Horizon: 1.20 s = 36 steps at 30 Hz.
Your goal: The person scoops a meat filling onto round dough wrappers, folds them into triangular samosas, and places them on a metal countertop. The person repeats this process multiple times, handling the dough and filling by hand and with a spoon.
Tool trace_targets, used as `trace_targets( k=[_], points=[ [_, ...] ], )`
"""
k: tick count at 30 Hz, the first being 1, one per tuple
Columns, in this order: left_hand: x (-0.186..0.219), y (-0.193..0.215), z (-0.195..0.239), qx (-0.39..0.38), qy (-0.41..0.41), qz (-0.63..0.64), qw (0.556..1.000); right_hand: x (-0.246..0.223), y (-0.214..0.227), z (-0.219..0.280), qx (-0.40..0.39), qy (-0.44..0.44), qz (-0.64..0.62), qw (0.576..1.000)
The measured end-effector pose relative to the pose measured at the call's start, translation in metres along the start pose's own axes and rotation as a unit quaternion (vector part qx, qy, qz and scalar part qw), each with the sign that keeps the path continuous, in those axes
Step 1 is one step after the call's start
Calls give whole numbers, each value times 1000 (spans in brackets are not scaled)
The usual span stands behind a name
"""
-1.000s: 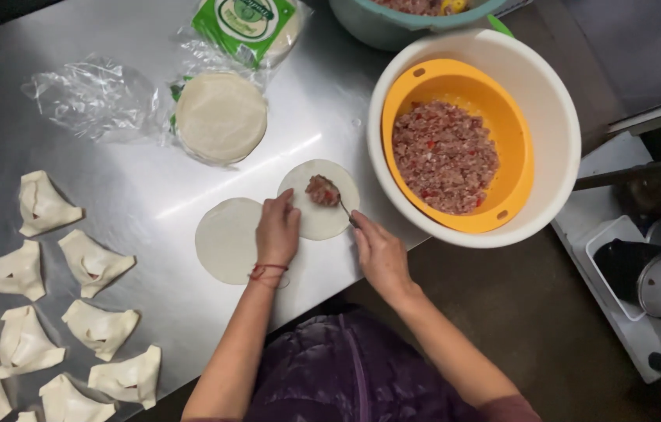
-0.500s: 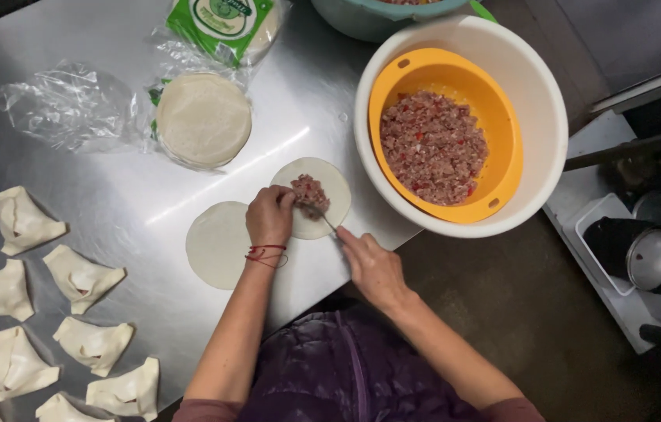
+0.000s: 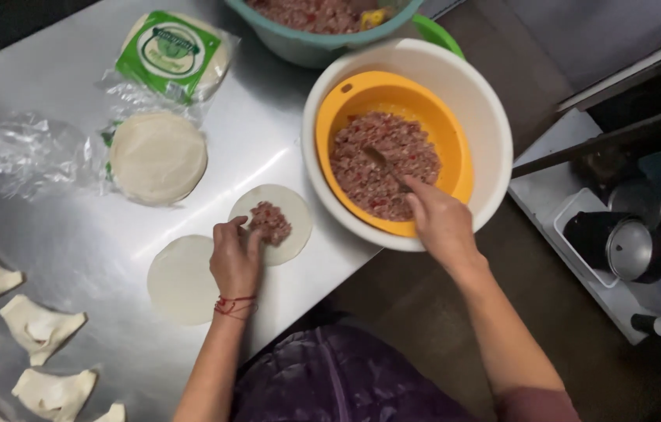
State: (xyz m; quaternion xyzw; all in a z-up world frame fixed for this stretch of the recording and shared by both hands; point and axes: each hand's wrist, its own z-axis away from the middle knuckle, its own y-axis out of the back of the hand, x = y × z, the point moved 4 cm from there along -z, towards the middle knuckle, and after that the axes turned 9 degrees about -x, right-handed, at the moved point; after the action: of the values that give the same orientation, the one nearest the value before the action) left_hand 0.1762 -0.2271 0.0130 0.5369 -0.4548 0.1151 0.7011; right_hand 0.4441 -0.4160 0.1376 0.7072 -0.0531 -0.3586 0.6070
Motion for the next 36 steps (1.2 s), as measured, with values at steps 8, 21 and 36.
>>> trace_targets(
  k=[8, 21, 36],
  points=[
    [124, -25, -13, -57, -145, -24, 987, 10, -36, -29, -111, 44, 35, 992],
    [157, -48, -38, -121, -214, -208, 947, 36, -49, -6, -159, -25, -213, 964],
    [-13, 38, -25, 56, -55, 30, 996, 8, -39, 31, -218, -105, -438, 866]
  ],
)
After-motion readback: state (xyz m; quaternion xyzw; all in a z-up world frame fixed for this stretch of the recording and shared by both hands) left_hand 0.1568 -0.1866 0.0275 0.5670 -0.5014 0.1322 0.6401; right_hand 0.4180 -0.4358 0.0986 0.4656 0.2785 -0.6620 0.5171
